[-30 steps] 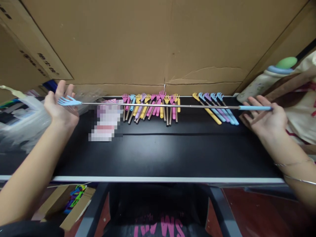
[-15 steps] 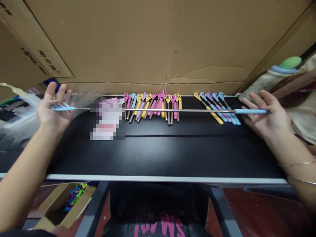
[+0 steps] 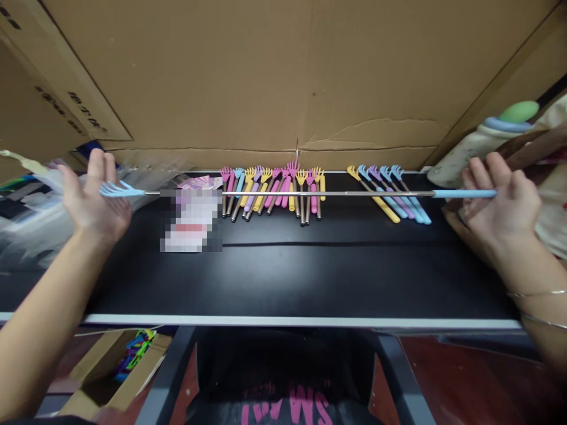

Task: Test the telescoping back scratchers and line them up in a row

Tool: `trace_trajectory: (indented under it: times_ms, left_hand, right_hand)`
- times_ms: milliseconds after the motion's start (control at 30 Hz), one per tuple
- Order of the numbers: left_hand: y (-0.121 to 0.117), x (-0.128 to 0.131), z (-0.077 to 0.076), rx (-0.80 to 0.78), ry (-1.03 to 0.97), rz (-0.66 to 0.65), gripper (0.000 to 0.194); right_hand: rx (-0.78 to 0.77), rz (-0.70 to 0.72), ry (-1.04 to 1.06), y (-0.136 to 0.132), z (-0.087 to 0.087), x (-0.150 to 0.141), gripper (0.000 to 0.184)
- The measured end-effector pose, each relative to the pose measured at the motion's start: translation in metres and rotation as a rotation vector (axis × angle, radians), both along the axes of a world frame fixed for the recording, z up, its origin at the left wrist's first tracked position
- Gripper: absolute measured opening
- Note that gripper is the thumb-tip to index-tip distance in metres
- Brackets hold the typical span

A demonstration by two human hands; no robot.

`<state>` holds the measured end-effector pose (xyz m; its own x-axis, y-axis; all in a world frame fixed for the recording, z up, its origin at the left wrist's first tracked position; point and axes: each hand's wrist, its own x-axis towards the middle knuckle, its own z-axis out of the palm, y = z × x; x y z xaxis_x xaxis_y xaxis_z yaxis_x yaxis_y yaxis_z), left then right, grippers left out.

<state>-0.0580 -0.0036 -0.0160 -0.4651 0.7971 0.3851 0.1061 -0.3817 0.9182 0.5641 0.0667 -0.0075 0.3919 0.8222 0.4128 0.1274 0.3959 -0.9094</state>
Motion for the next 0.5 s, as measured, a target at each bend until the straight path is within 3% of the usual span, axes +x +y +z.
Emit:
trace_trajectory:
  times_ms: [100, 267, 333, 500]
  left_hand:
    - [-0.004, 0.027, 0.001, -0.02, -0.006, -0.112, 0.074]
    - [0.001, 0.07, -0.005, -0.021, 0.074, -0.382, 0.086]
    - [0.003, 0.08, -0.007, 0.005, 0.076, -0.406, 0.09]
    - [0.001, 0.091, -0.009, 0.024, -0.008, -0.322, 0.085]
  right_hand:
    - [-0.101, 0.174, 0.047, -0.01, 0.001, -0.019, 0.055]
    - [-0.143, 0.341, 0.048, -0.023, 0.002, -0.062, 0.054]
    - [-0.112, 0.365, 0.039, -0.025, 0.001, -0.07, 0.051]
    - [-0.098, 0.309, 0.08, -0.031, -0.004, -0.075, 0.047]
